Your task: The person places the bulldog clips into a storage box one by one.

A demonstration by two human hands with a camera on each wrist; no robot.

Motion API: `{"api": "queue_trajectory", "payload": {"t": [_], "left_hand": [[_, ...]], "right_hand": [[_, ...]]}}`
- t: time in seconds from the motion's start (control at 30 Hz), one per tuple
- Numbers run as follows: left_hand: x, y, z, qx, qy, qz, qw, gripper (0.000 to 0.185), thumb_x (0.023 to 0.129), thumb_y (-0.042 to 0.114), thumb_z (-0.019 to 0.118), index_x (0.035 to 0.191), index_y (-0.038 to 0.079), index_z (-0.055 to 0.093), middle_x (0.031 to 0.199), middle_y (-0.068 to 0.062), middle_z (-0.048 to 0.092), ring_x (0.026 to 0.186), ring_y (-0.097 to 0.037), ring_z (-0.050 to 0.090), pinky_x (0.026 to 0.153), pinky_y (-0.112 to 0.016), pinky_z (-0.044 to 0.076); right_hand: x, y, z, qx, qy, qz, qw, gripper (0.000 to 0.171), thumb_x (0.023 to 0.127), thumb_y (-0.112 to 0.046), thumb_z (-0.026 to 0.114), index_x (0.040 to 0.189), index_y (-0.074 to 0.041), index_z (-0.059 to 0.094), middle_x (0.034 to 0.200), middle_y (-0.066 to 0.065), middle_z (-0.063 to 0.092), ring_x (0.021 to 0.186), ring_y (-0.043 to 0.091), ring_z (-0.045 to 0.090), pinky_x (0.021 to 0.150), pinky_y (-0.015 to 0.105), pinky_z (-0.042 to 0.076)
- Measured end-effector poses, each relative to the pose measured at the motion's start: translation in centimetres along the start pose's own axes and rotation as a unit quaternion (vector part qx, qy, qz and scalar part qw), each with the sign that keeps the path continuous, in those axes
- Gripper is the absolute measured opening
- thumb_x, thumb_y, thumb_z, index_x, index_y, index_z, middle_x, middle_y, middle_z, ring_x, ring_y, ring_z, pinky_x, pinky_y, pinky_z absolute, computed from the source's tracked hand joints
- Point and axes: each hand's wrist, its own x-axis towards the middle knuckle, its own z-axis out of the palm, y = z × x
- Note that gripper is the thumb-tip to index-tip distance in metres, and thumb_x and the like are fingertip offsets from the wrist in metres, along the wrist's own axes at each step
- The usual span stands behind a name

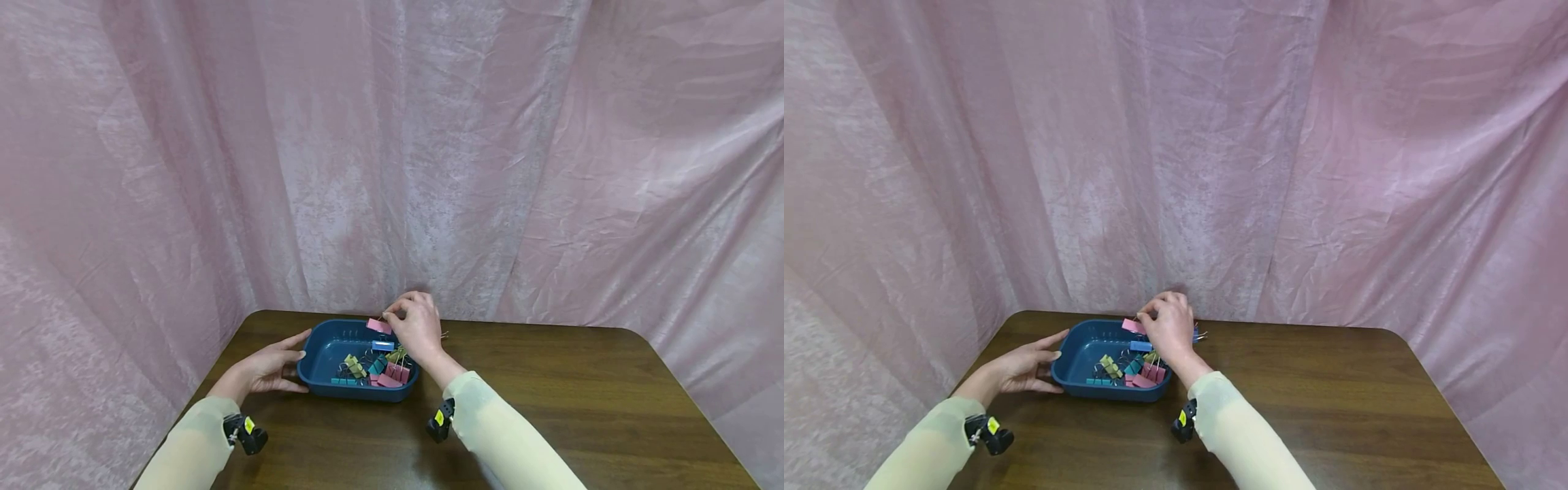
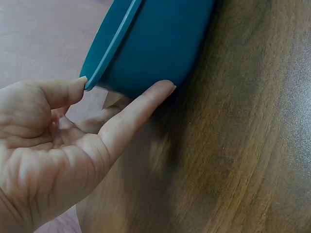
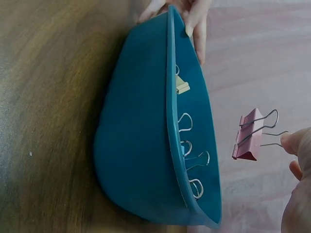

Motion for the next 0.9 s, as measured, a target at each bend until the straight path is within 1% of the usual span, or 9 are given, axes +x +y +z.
{"api": "queue_trajectory", "payload": {"t": [0.17,0.27,0.33,0.47,0.53,0.7,0.9], "left_hand": [[0.0,0.0,0.0,-0.001,-0.002,0.002,1.0000,0.061,0.111,0.010,0.041,0.166,0.023,0.018,0.156,-0.038,0.025,0.131,-0.058,0.046,0.087,-0.066,0.054],[0.0,0.0,0.0,0.000,-0.001,0.002,1.0000,0.061,0.111,0.010,0.040,0.165,0.023,0.018,0.156,-0.038,0.025,0.131,-0.058,0.046,0.086,-0.066,0.054],[0.0,0.0,0.0,0.002,-0.002,0.002,1.0000,0.060,0.111,0.010,0.040,0.166,0.023,0.018,0.157,-0.038,0.025,0.131,-0.059,0.045,0.086,-0.066,0.054],[0.0,0.1,0.0,0.003,-0.004,0.003,1.0000,0.060,0.111,0.010,0.039,0.166,0.023,0.018,0.156,-0.038,0.025,0.132,-0.059,0.045,0.086,-0.066,0.054],[0.0,0.1,0.0,0.005,-0.005,0.003,1.0000,0.060,0.111,0.010,0.039,0.166,0.023,0.018,0.156,-0.039,0.025,0.131,-0.059,0.045,0.087,-0.066,0.054],[0.1,0.0,0.0,0.007,-0.005,0.003,1.0000,0.060,0.111,0.010,0.039,0.166,0.023,0.018,0.156,-0.039,0.026,0.131,-0.058,0.047,0.087,-0.066,0.054],[0.1,-0.1,0.0,0.007,-0.003,0.004,1.0000,0.060,0.111,0.011,0.039,0.166,0.024,0.017,0.156,-0.039,0.025,0.130,-0.058,0.047,0.088,-0.067,0.053]], "right_hand": [[0.0,-0.1,0.4,-0.004,-0.001,-0.001,1.000,0.007,0.088,-0.027,0.083,0.083,-0.022,0.081,0.104,-0.004,0.066,0.116,0.023,0.052,0.102,0.047,0.042],[0.0,-0.2,0.5,-0.010,-0.005,-0.006,1.000,0.007,0.089,-0.029,0.082,0.086,-0.023,0.082,0.108,-0.005,0.067,0.118,0.023,0.052,0.102,0.048,0.042],[-0.1,-0.3,0.5,-0.014,-0.013,-0.009,1.000,0.010,0.090,-0.031,0.081,0.095,-0.023,0.083,0.113,-0.004,0.068,0.121,0.023,0.051,0.103,0.049,0.041],[-0.2,-0.2,0.3,-0.015,-0.031,-0.012,0.999,0.028,0.092,-0.033,0.078,0.118,-0.023,0.079,0.125,-0.001,0.067,0.127,0.026,0.049,0.105,0.052,0.039],[-0.2,0.0,0.1,-0.013,-0.034,-0.009,0.999,0.032,0.093,-0.033,0.077,0.123,-0.024,0.077,0.128,0.000,0.066,0.129,0.027,0.048,0.106,0.053,0.039],[-0.3,0.6,-0.5,0.002,-0.036,0.005,0.999,0.030,0.094,-0.031,0.076,0.124,-0.023,0.076,0.129,0.000,0.065,0.130,0.028,0.046,0.107,0.055,0.037],[-0.4,1.0,-0.9,0.009,-0.036,0.012,0.999,0.031,0.095,-0.031,0.075,0.124,-0.023,0.076,0.128,0.001,0.065,0.130,0.027,0.046,0.108,0.053,0.036]]}}
